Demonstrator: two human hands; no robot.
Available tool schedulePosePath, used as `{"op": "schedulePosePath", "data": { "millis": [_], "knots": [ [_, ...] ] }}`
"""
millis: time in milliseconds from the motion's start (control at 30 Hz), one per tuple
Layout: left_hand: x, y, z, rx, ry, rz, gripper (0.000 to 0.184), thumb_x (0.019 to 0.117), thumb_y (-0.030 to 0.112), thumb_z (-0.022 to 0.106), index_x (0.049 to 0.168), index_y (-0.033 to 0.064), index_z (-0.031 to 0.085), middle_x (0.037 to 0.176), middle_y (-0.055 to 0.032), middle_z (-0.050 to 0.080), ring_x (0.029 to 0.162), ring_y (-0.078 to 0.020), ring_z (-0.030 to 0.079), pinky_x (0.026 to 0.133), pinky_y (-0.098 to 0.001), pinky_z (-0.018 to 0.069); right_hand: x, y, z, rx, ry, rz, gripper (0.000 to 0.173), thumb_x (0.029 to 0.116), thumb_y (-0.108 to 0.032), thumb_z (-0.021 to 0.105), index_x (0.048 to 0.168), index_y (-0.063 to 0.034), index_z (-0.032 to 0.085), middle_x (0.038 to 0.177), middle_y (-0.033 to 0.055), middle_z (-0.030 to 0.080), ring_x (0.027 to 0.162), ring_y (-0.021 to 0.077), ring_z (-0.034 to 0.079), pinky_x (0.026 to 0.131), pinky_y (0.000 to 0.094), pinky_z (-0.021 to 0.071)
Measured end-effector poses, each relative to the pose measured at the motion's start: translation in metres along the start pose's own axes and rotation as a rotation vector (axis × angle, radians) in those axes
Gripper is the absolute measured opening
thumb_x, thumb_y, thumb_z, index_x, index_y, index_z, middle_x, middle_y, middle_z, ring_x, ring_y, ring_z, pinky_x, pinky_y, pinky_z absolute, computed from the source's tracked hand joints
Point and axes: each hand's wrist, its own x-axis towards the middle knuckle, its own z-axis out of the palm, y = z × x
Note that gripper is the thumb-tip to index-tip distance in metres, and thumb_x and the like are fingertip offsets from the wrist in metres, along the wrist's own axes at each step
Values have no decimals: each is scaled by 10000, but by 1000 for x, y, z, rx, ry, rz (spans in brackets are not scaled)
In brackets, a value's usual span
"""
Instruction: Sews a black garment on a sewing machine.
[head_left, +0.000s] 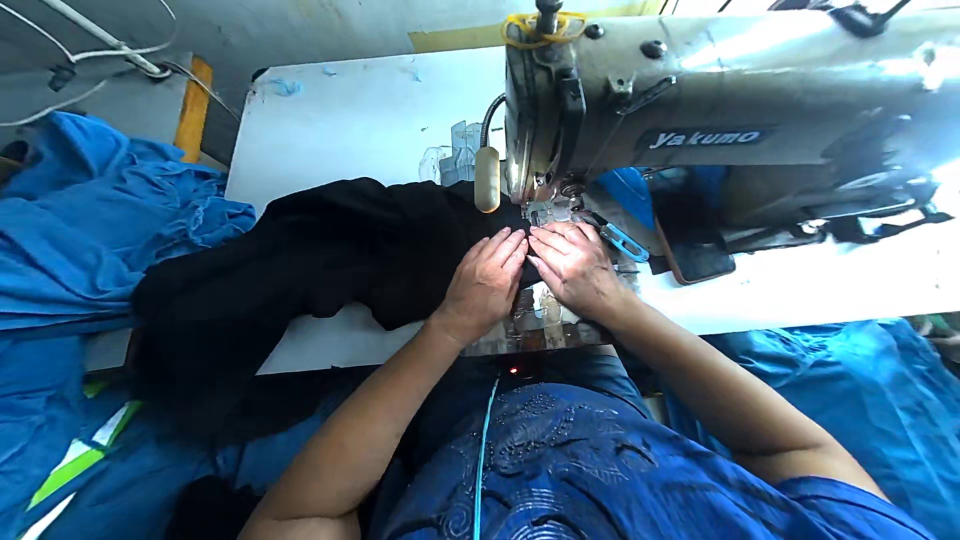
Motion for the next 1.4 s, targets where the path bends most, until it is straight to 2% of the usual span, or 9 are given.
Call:
{"op": "schedulePosePath", "data": {
  "millis": [100, 300, 467, 600, 700, 800, 1067, 1300, 1400],
  "knots": [
    [-1, -1, 2, -17, 12, 14, 409, 1066, 233, 431, 1310, 18, 678, 1449, -139, 606, 1394, -342, 524, 1142, -517, 405, -3, 1, -3, -14, -7, -29, 367, 1039, -225, 489, 1192, -6, 741, 1286, 136, 706, 1225, 336, 640, 1057, 536, 449],
    [3, -6, -3, -14, 1, 51, 400, 1052, 237, 441, 1293, 34, 687, 1418, -141, 625, 1360, -350, 549, 1118, -516, 423, -1, 0, -6, -1, -39, -9, 368, 1042, -240, 491, 1202, -13, 732, 1300, 140, 695, 1241, 341, 627, 1037, 551, 454],
    [4, -10, -2, -4, -24, 57, 445, 1063, 244, 396, 1370, 37, 642, 1450, -121, 608, 1392, -334, 522, 1142, -508, 398, -14, 3, -31, 104, -91, 86, 386, 1028, -280, 562, 1278, -16, 691, 1438, 168, 593, 1329, 348, 562, 1087, 556, 439],
    [5, -6, -1, 14, -47, 42, 430, 1048, 229, 423, 1364, 44, 648, 1450, -140, 601, 1382, -356, 522, 1124, -531, 405, -59, 30, -81, -147, 209, 259, 345, 1008, -201, 614, 1274, 7, 684, 1355, 216, 637, 1265, 383, 606, 1052, 544, 486],
    [6, -6, -1, 15, -36, 40, 429, 1043, 224, 424, 1359, 48, 654, 1442, -139, 608, 1377, -359, 529, 1115, -535, 412, -91, 65, -122, -400, 390, 545, 438, 1026, -265, 591, 1332, 48, 608, 1358, 306, 584, 1309, 481, 527, 1089, 606, 409],
    [5, -6, 0, 22, -23, 46, 431, 1043, 230, 423, 1351, 45, 660, 1437, -135, 616, 1374, -355, 536, 1119, -521, 415, -107, 87, -141, -408, 320, 767, 511, 1060, -311, 519, 1389, 80, 534, 1460, 330, 486, 1382, 492, 454, 1131, 603, 366],
    [5, -7, 0, 37, -16, 47, 432, 1045, 239, 415, 1338, 46, 667, 1439, -133, 613, 1378, -348, 535, 1121, -513, 419, -125, 92, -138, -444, 341, 714, 490, 1069, -313, 510, 1401, 43, 564, 1491, 270, 512, 1444, 422, 434, 1169, 543, 372],
    [9, -6, -1, 36, -23, 13, 432, 1046, 244, 423, 1349, 48, 661, 1440, -128, 614, 1378, -346, 534, 1119, -519, 416, -125, 85, -142, -457, 233, 767, 458, 1077, -304, 472, 1339, 42, 620, 1441, 272, 562, 1387, 451, 496, 1124, 606, 394],
    [8, -6, -1, 35, -6, 15, 424, 1035, 236, 440, 1337, 47, 670, 1430, -131, 621, 1362, -352, 546, 1110, -518, 424, -139, 86, -120, -430, 125, 831, 511, 1082, -317, 429, 1391, 62, 575, 1479, 288, 520, 1386, 471, 491, 1104, 650, 382]
  ]
}}
